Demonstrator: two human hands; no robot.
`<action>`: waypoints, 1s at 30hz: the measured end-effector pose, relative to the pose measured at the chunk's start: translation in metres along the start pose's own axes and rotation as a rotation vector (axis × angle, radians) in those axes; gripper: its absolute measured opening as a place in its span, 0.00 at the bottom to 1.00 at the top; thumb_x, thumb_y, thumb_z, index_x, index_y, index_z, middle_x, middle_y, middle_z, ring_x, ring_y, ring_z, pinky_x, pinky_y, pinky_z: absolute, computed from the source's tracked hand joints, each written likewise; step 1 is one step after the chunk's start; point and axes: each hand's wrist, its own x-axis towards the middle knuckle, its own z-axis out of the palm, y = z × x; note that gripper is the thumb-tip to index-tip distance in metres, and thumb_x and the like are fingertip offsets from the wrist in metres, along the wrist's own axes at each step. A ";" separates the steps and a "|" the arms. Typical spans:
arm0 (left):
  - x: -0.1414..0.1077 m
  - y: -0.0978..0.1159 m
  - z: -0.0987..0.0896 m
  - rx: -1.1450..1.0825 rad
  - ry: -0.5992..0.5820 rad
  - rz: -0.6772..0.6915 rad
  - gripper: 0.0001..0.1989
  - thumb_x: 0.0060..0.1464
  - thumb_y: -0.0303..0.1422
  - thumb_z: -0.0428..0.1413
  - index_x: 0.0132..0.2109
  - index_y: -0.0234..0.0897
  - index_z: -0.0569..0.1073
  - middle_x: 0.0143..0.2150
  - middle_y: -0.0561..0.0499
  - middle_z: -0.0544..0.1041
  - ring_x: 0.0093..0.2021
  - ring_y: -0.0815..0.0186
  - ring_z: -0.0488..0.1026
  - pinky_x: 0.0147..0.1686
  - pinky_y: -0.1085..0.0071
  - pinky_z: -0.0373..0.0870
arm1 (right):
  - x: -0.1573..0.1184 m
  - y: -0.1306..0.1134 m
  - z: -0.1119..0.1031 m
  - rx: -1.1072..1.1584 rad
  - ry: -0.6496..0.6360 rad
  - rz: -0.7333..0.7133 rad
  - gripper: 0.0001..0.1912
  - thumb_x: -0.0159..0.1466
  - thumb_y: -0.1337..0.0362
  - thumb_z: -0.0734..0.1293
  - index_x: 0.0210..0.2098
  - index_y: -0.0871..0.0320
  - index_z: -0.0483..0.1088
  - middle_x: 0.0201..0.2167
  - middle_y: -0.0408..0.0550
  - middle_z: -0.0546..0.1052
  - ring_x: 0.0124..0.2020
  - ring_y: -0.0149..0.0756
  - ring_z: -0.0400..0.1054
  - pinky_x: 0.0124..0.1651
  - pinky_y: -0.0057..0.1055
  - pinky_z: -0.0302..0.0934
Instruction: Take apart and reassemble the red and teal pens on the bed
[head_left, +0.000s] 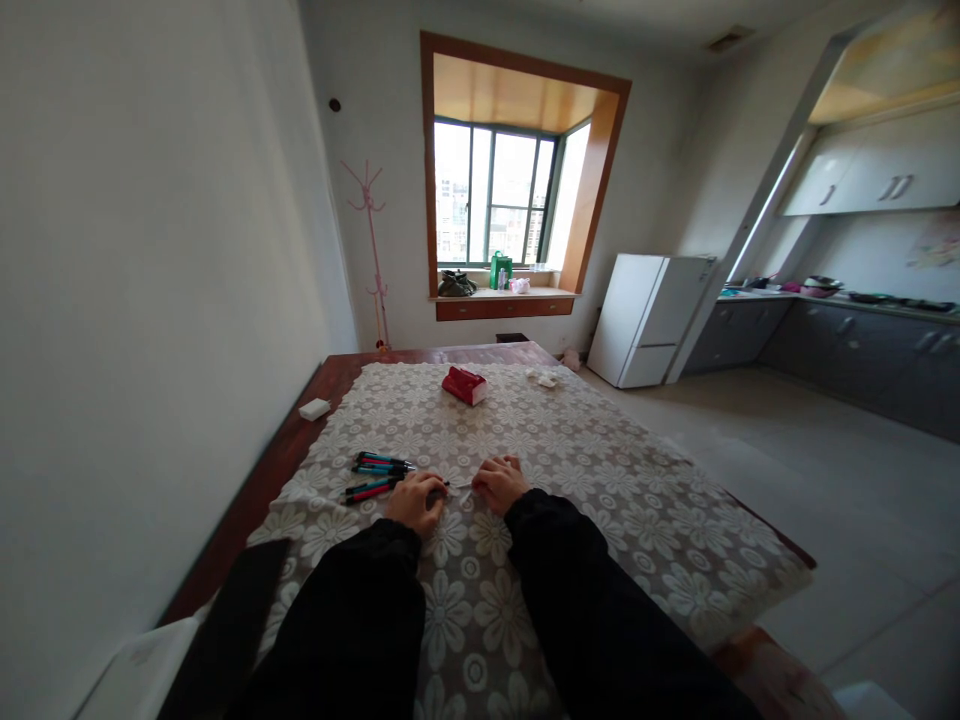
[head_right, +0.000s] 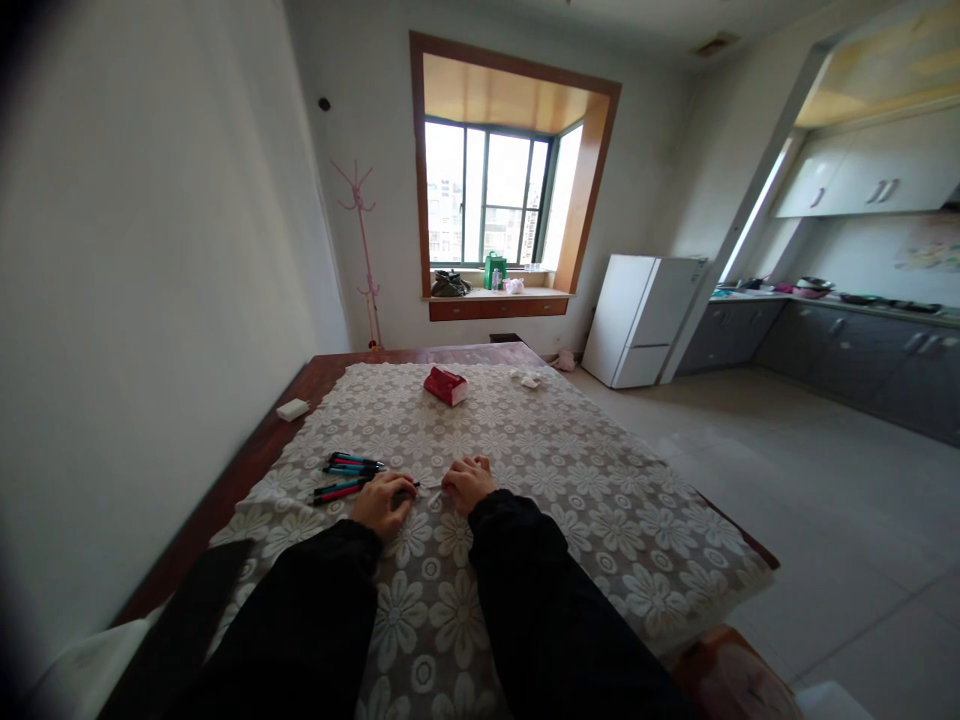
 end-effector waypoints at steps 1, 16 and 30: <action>0.000 0.000 0.000 0.000 0.002 -0.001 0.09 0.45 0.27 0.55 0.34 0.43 0.77 0.44 0.53 0.76 0.47 0.61 0.69 0.50 0.64 0.63 | 0.000 -0.001 0.000 0.003 0.000 -0.002 0.06 0.59 0.67 0.65 0.34 0.51 0.74 0.38 0.44 0.74 0.46 0.39 0.61 0.54 0.42 0.40; 0.000 0.000 -0.002 0.001 0.000 0.107 0.07 0.46 0.34 0.59 0.36 0.44 0.77 0.46 0.51 0.76 0.49 0.58 0.68 0.51 0.60 0.64 | 0.002 -0.013 0.010 0.098 0.044 -0.071 0.02 0.57 0.64 0.70 0.32 0.52 0.73 0.39 0.43 0.72 0.45 0.38 0.61 0.52 0.41 0.42; 0.001 -0.002 0.000 0.000 -0.017 0.176 0.07 0.52 0.37 0.56 0.35 0.44 0.77 0.46 0.51 0.76 0.50 0.59 0.68 0.52 0.59 0.64 | 0.001 -0.020 0.007 0.131 0.090 -0.118 0.03 0.57 0.65 0.69 0.33 0.52 0.71 0.40 0.42 0.73 0.46 0.37 0.62 0.54 0.40 0.42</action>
